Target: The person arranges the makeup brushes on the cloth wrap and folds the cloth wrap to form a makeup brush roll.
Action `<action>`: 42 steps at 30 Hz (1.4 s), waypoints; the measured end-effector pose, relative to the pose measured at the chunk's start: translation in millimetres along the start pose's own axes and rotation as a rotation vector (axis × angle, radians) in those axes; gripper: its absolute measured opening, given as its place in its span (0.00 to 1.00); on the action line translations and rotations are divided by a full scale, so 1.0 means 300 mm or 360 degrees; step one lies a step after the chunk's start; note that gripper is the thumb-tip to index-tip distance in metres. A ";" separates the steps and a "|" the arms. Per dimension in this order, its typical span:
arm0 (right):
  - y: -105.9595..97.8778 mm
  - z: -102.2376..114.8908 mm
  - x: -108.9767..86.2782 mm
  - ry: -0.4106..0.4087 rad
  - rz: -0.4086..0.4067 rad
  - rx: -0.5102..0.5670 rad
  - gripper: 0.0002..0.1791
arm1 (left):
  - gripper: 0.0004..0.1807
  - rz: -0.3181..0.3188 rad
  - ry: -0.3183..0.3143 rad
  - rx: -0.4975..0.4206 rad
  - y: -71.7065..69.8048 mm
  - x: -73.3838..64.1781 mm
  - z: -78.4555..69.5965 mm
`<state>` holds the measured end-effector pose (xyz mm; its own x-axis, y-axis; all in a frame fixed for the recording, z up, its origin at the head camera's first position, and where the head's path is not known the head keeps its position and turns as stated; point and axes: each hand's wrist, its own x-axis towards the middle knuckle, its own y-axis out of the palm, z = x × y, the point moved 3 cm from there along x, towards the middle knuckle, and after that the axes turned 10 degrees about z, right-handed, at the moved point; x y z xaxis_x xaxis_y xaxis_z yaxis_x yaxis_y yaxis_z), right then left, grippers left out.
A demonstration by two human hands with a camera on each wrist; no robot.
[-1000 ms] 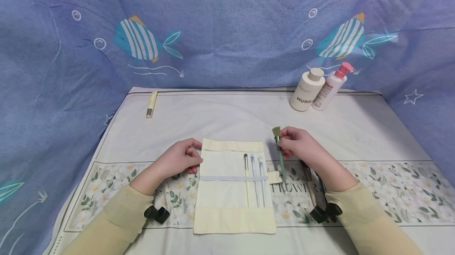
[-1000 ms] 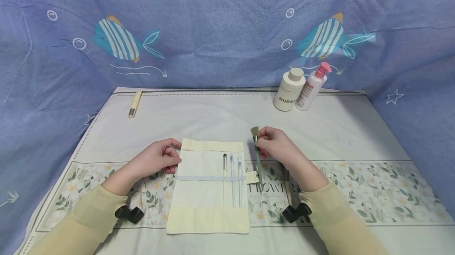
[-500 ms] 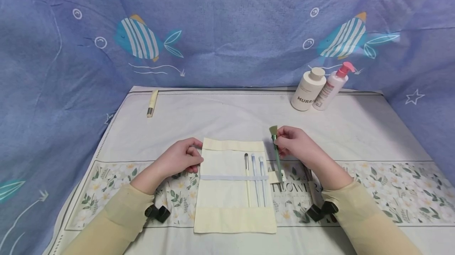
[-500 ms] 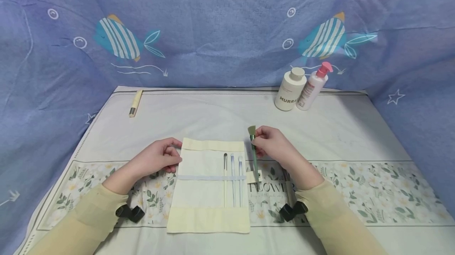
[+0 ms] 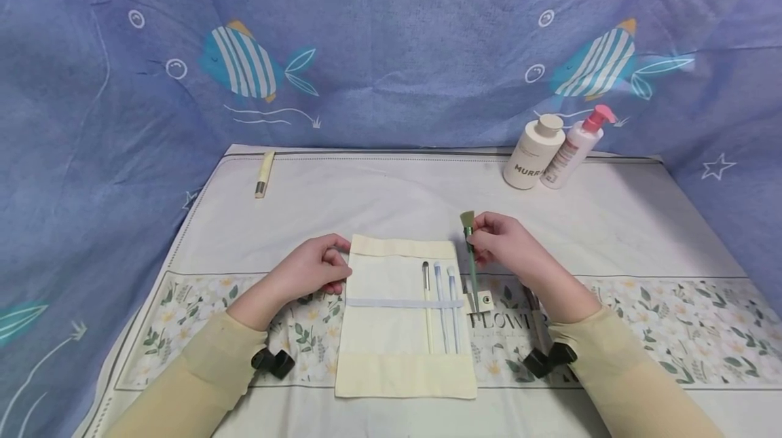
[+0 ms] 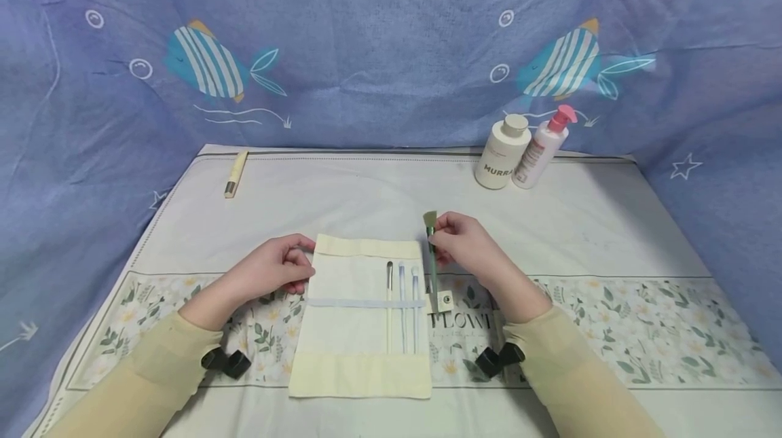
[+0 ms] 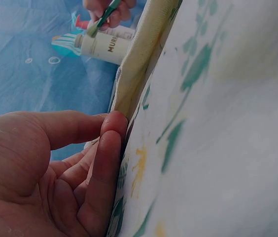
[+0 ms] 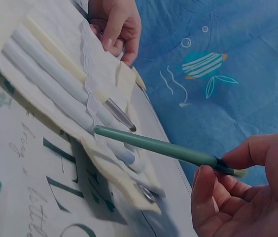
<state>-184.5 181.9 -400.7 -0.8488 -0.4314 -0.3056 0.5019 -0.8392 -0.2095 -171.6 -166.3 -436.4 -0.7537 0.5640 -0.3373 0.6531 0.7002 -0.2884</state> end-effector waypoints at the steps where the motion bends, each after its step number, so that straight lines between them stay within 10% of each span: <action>1: 0.002 0.001 0.003 -0.0002 -0.0002 0.0008 0.09 | 0.22 0.0000 0.0000 0.0001 0.000 0.000 0.000; 42: 0.108 0.010 0.110 -0.0023 0.0010 0.0175 0.09 | 0.22 -0.0003 -0.0014 0.0000 -0.001 0.002 0.001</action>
<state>-196.8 139.4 -414.8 -0.8486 -0.4407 -0.2927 0.4865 -0.8674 -0.1044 -172.1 -166.4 -436.8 -0.7543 0.5589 -0.3445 0.6516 0.7013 -0.2891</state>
